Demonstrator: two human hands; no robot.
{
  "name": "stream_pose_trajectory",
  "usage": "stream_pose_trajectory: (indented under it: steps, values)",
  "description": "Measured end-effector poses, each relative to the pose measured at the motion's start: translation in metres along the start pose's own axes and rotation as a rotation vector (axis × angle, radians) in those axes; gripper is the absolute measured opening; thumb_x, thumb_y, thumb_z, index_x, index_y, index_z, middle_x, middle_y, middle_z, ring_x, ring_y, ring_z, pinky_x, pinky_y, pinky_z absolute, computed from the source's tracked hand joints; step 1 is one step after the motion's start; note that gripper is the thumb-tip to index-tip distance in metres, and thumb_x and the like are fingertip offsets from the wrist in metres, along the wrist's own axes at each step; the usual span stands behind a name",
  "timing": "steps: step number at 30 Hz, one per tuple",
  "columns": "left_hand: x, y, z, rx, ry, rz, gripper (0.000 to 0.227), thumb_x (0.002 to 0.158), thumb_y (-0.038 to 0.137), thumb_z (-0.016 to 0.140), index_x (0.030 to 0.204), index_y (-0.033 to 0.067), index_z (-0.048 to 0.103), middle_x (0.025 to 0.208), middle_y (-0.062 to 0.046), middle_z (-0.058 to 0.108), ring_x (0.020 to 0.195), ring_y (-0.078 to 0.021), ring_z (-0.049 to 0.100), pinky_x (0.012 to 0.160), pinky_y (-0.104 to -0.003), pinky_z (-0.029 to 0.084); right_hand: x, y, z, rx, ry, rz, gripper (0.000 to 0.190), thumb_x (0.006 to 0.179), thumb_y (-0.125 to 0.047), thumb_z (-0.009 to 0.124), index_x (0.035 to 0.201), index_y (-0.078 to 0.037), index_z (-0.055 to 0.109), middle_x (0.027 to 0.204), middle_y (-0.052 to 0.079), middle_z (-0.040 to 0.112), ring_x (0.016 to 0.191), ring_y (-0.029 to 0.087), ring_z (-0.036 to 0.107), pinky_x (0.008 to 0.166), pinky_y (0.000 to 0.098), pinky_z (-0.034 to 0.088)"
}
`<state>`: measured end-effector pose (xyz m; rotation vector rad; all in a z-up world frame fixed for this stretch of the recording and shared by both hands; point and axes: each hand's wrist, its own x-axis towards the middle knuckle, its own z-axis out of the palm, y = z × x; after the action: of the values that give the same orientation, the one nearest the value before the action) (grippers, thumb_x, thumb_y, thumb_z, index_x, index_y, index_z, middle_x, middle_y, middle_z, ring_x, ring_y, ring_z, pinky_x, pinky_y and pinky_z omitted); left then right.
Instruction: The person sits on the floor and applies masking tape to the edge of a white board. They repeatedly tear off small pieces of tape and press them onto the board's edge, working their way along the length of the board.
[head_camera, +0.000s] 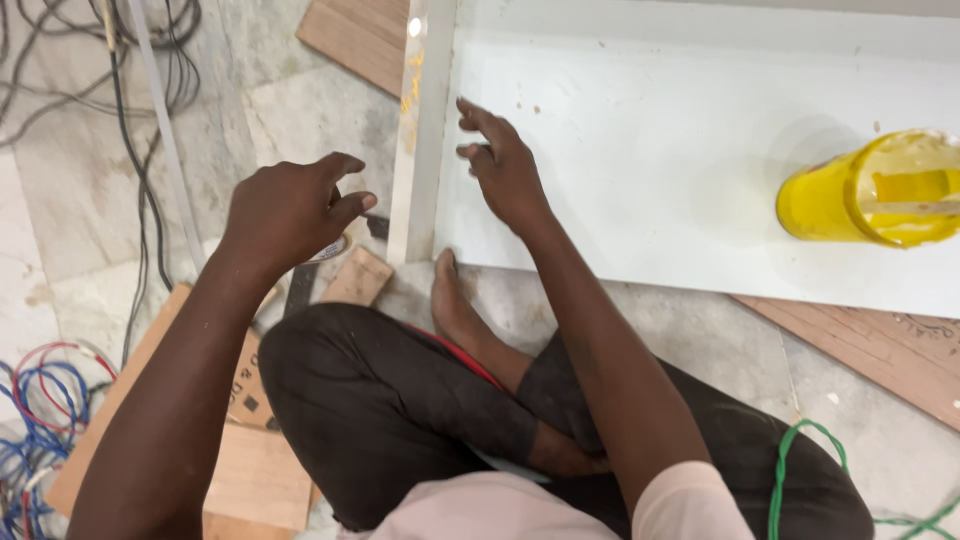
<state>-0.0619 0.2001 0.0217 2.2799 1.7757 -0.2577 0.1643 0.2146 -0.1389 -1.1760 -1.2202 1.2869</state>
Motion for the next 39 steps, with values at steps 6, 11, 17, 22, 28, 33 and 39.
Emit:
stream_pose_trajectory:
  steps: [6,11,17,22,28,33,39]
  values:
    - [0.091,-0.023,0.005,-0.174,-0.092,-0.015,0.050,0.095,0.060,0.061,0.122,0.0191,0.075,0.088,-0.012,0.076,0.081,-0.0297,0.073,0.072,-0.044,0.056,0.091,0.003,0.005,0.011,-0.072,-0.032,0.071,0.099,0.004,0.044,0.160,-0.029,0.034,0.153,0.014,0.047,0.125,0.024,0.064,0.094,0.0336,0.058]
    - [0.143,-0.024,0.006,-0.279,-0.035,0.084,0.053,0.092,0.062,0.067,0.112,0.0148,0.078,0.097,-0.013,0.077,0.092,-0.0263,0.073,0.080,-0.042,0.055,0.110,0.003,0.008,-0.012,-0.064,-0.004,0.074,0.099,0.007,0.043,0.161,-0.032,0.033,0.152,0.016,0.049,0.125,0.025,0.066,0.096,0.0349,0.059]
    - [0.162,-0.026,0.012,-0.267,-0.004,0.076,0.053,0.080,0.059,0.082,0.109,0.0150,0.078,0.094,-0.013,0.075,0.090,-0.0258,0.073,0.078,-0.041,0.056,0.085,0.007,0.014,0.010,-0.053,-0.136,0.079,0.092,0.013,0.039,0.158,-0.028,0.037,0.154,0.013,0.049,0.132,0.027,0.064,0.102,0.0371,0.060]
    - [0.164,-0.026,0.011,-0.262,0.034,0.120,0.054,0.078,0.056,0.087,0.110,0.0136,0.077,0.091,-0.012,0.074,0.085,-0.0246,0.072,0.073,-0.041,0.055,0.064,0.004,0.016,0.124,-0.075,-0.038,0.069,0.094,0.013,0.038,0.155,-0.019,0.044,0.158,0.009,0.047,0.142,0.027,0.055,0.108,0.0380,0.054]
    - [0.164,-0.025,0.007,-0.295,-0.070,0.086,0.046,0.080,0.047,0.086,0.108,0.0120,0.077,0.086,-0.011,0.074,0.067,-0.0193,0.069,0.064,-0.037,0.055,0.039,0.008,0.023,0.082,-0.060,-0.055,0.065,0.097,0.012,0.036,0.152,-0.018,0.050,0.155,0.008,0.050,0.141,0.026,0.058,0.108,0.0378,0.054]
    - [0.163,-0.023,0.005,-0.327,-0.100,0.090,0.043,0.082,0.043,0.085,0.107,0.0093,0.076,0.082,-0.010,0.073,0.059,-0.0176,0.065,0.057,-0.034,0.053,0.021,0.010,0.029,0.054,-0.056,-0.076,0.063,0.097,0.014,0.036,0.150,-0.017,0.052,0.154,0.009,0.051,0.140,0.025,0.058,0.109,0.0372,0.054]
    - [0.160,-0.023,0.004,-0.359,-0.148,0.097,0.042,0.083,0.039,0.084,0.109,0.0075,0.076,0.084,-0.012,0.074,0.061,-0.0181,0.063,0.056,-0.034,0.051,-0.004,0.024,0.030,0.110,-0.050,-0.125,0.047,0.099,0.011,0.041,0.138,-0.008,0.061,0.144,0.010,0.061,0.134,0.024,0.063,0.105,0.0366,0.056]
